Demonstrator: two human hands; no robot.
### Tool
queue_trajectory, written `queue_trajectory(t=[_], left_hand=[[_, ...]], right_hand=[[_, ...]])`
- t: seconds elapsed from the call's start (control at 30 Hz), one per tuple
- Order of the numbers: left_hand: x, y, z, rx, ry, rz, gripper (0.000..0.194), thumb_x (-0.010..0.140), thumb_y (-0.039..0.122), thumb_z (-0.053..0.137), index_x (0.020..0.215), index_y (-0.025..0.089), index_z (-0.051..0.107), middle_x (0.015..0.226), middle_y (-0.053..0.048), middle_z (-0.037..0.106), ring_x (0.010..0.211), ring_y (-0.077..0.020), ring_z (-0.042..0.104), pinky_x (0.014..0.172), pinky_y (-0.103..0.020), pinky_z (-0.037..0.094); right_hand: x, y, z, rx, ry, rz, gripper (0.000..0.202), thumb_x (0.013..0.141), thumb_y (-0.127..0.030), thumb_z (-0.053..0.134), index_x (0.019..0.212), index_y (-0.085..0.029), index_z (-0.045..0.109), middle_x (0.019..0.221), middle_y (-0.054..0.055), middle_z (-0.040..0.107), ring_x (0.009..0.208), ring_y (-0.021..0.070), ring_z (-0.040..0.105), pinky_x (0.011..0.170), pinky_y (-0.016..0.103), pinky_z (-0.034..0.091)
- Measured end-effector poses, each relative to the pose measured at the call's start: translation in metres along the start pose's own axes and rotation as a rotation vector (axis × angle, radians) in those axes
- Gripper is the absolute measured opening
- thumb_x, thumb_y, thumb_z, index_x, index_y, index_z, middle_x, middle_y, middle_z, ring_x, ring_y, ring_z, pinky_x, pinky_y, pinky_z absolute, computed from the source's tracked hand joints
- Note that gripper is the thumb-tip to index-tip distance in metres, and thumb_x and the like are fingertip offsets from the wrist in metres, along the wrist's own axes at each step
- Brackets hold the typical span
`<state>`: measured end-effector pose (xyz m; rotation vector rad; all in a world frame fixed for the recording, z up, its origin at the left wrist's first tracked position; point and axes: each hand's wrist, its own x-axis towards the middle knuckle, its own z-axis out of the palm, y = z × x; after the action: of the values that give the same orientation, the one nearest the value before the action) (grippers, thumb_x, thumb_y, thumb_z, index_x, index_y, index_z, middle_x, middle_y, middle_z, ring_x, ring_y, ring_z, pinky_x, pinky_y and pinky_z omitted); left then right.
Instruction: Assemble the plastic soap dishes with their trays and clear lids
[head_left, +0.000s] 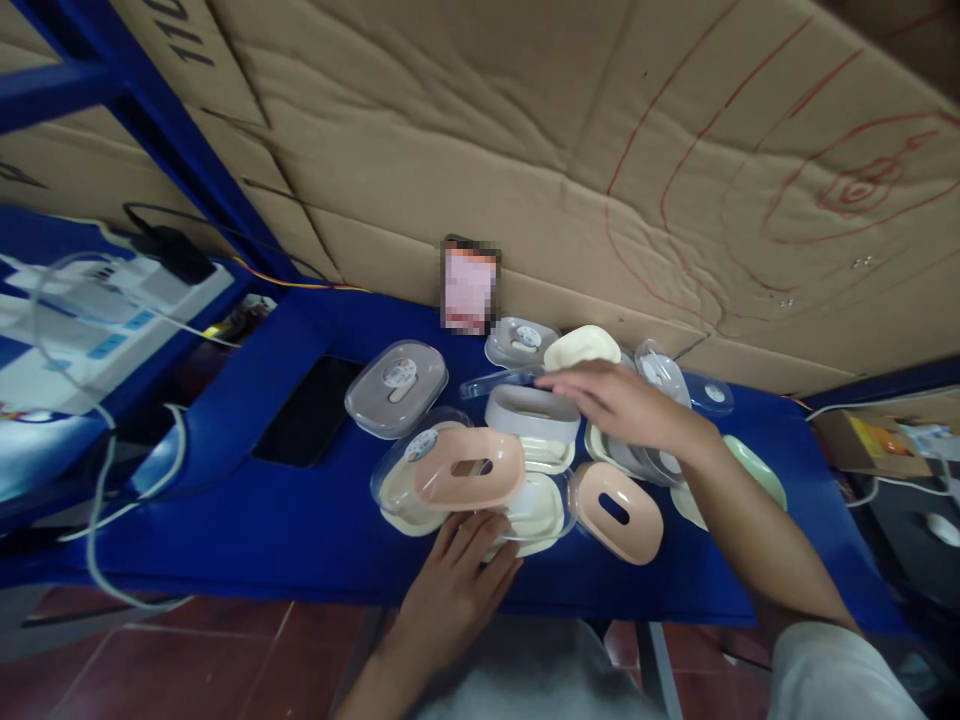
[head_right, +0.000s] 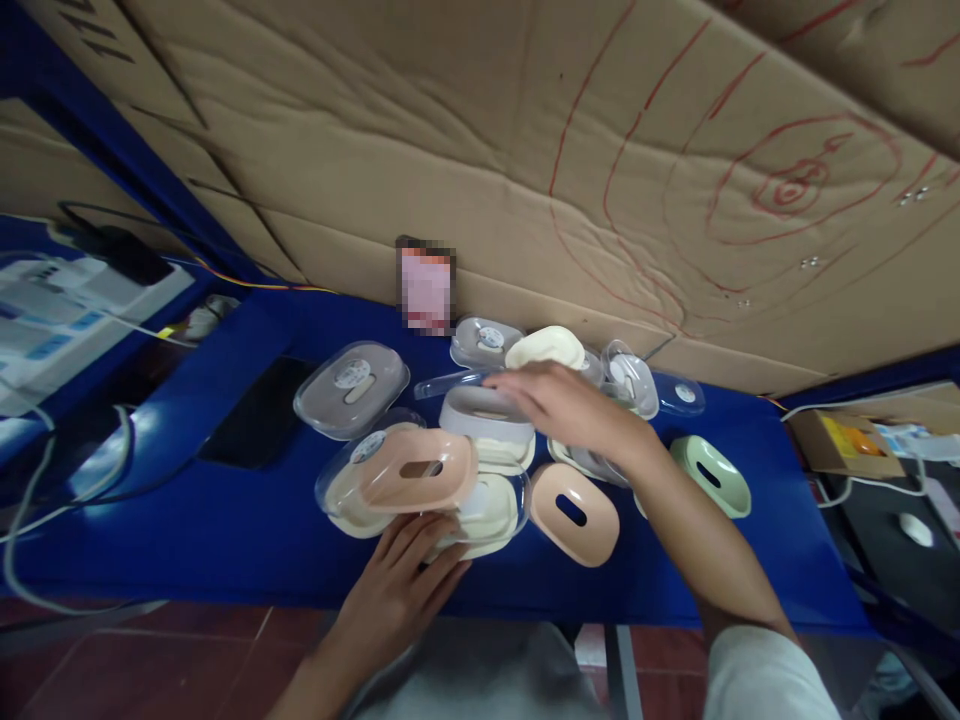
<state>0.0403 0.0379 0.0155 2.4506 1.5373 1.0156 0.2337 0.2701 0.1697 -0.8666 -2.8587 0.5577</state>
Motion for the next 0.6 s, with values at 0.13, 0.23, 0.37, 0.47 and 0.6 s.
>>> queue_trajectory(t=[0.13, 0.23, 0.37, 0.47, 0.6], left_hand=[[-0.001, -0.001, 0.001, 0.002, 0.003, 0.003, 0.016, 0.105, 0.02, 0.06, 0.115, 0.021, 0.072, 0.122, -0.009, 0.074, 0.121, -0.0274, 0.066, 0.111, -0.05, 0.05], [-0.001, -0.001, 0.001, 0.006, 0.0, -0.004, 0.015, 0.105, 0.019, 0.061, 0.115, 0.021, 0.072, 0.121, -0.009, 0.074, 0.12, -0.0274, 0.067, 0.111, -0.049, 0.049], [0.001, -0.001, 0.001, 0.012, 0.017, -0.02, 0.014, 0.104, 0.019, 0.063, 0.113, 0.022, 0.072, 0.12, -0.008, 0.074, 0.118, -0.0261, 0.067, 0.111, -0.047, 0.049], [0.0, -0.001, 0.002, 0.004, 0.023, -0.027, 0.014, 0.103, 0.019, 0.063, 0.113, 0.022, 0.072, 0.12, -0.007, 0.074, 0.118, -0.0258, 0.067, 0.112, -0.047, 0.047], [-0.001, -0.001, 0.003, -0.009, 0.035, -0.025, 0.015, 0.105, 0.02, 0.061, 0.114, 0.022, 0.072, 0.121, -0.008, 0.074, 0.119, -0.0269, 0.066, 0.112, -0.048, 0.046]], right_hand=[[0.041, 0.016, -0.002, -0.249, 0.058, 0.072, 0.036, 0.11, -0.025, 0.047, 0.139, -0.02, 0.068, 0.139, 0.011, 0.072, 0.129, 0.0295, 0.066, 0.113, 0.044, 0.045], [0.074, 0.033, 0.017, -0.346, -0.069, 0.14, 0.049, 0.104, -0.033, 0.065, 0.15, -0.017, 0.057, 0.148, 0.017, 0.064, 0.136, 0.0346, 0.06, 0.111, 0.046, 0.044], [0.087, 0.046, 0.029, -0.378, -0.131, 0.191, 0.069, 0.098, -0.036, 0.075, 0.157, -0.017, 0.047, 0.159, 0.02, 0.053, 0.14, 0.037, 0.056, 0.11, 0.046, 0.045], [0.076, 0.045, 0.019, -0.385, -0.144, 0.186, 0.059, 0.103, -0.029, 0.065, 0.158, -0.018, 0.046, 0.151, 0.018, 0.061, 0.134, 0.0337, 0.061, 0.106, 0.043, 0.047], [0.059, 0.024, 0.004, -0.551, 0.053, 0.2, 0.042, 0.106, -0.012, 0.045, 0.146, -0.013, 0.056, 0.132, 0.02, 0.072, 0.124, 0.0342, 0.065, 0.105, 0.045, 0.045]])
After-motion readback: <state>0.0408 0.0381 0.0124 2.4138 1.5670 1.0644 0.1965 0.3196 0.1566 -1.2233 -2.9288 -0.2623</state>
